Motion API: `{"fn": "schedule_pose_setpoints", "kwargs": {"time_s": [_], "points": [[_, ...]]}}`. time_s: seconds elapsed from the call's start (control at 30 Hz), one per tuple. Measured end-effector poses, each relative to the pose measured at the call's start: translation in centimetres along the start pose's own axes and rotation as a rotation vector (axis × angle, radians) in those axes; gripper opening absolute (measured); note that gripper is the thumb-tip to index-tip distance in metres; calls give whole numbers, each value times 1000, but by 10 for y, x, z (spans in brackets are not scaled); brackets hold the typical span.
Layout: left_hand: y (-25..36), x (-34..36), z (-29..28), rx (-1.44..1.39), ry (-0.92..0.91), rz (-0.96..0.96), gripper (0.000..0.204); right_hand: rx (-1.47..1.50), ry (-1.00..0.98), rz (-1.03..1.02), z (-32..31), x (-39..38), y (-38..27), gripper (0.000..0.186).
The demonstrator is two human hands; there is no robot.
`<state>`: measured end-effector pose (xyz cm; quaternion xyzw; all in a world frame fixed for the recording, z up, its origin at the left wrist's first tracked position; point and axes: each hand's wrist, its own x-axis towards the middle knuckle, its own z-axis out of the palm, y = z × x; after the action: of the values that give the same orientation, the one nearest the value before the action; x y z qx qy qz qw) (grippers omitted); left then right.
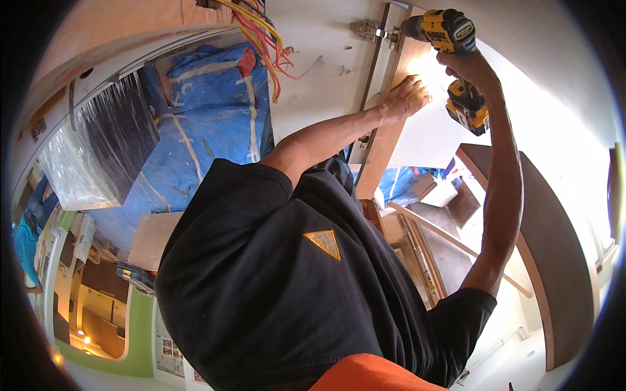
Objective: The person picks up a wooden cabinet door, positions it against a wall-mounted cabinet frame, and uses a cordless drill to attach the door with screws. The person aligns the door and fastens multiple screws to secure it in place.
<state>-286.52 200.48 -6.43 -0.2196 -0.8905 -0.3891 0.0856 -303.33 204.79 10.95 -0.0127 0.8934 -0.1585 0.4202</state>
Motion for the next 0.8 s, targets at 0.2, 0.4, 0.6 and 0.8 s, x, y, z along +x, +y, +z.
{"fn": "schedule_pose_setpoints", "kwargs": {"time_s": [0.2, 0.4, 0.6, 0.8], "points": [[-2, 0, -3, -23, 105, 52, 12, 245, -35, 97, 5, 1, 12, 30], [-3, -3, 4, -73, 44, -19, 15, 409, 26, -38, 32, -14, 38, 35], [-2, -8, 9, -377, 295, -77, 28, 726, 251, -125, 85, -85, 59, 30], [-6, 4, 8, 233, -83, 126, 15, 1118, 453, -138, 145, -199, 103, 30]]}}
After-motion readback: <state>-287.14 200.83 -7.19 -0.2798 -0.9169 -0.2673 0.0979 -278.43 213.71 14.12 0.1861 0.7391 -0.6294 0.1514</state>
